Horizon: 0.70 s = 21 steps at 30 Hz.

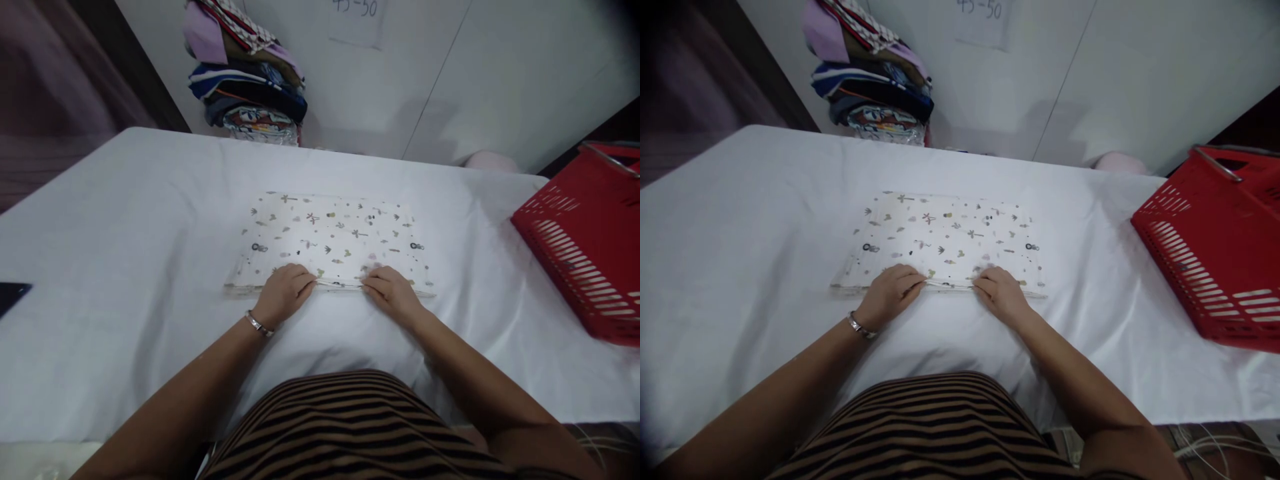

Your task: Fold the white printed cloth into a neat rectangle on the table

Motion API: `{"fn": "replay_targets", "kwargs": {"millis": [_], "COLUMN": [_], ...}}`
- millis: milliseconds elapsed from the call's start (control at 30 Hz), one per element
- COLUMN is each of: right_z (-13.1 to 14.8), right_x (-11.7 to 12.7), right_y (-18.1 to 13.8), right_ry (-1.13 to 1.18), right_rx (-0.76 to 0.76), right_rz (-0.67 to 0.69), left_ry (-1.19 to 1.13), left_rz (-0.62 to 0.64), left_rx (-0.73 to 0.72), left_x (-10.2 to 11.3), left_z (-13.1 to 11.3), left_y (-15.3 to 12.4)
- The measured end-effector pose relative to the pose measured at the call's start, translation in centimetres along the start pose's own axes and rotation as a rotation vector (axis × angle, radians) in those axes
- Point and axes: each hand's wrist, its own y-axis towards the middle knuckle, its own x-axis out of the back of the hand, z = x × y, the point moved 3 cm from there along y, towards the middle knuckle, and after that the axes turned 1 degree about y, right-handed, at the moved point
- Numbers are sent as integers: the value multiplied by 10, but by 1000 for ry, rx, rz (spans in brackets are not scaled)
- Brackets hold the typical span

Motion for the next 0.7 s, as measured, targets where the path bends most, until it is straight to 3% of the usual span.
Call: {"fn": "replay_targets", "kwargs": {"millis": [333,700], "right_z": [15,24], "right_x": [-9,-19], "right_y": [20,27], "right_ry": [-56,-123], "right_rx": [65,100], "right_rz": [91,74], "left_ry": [8,-107], "left_rz": [84,66], "left_rx": [-29,17], "left_x": [0,-4], "left_z": [-10,-12], "left_y": [8,11]}}
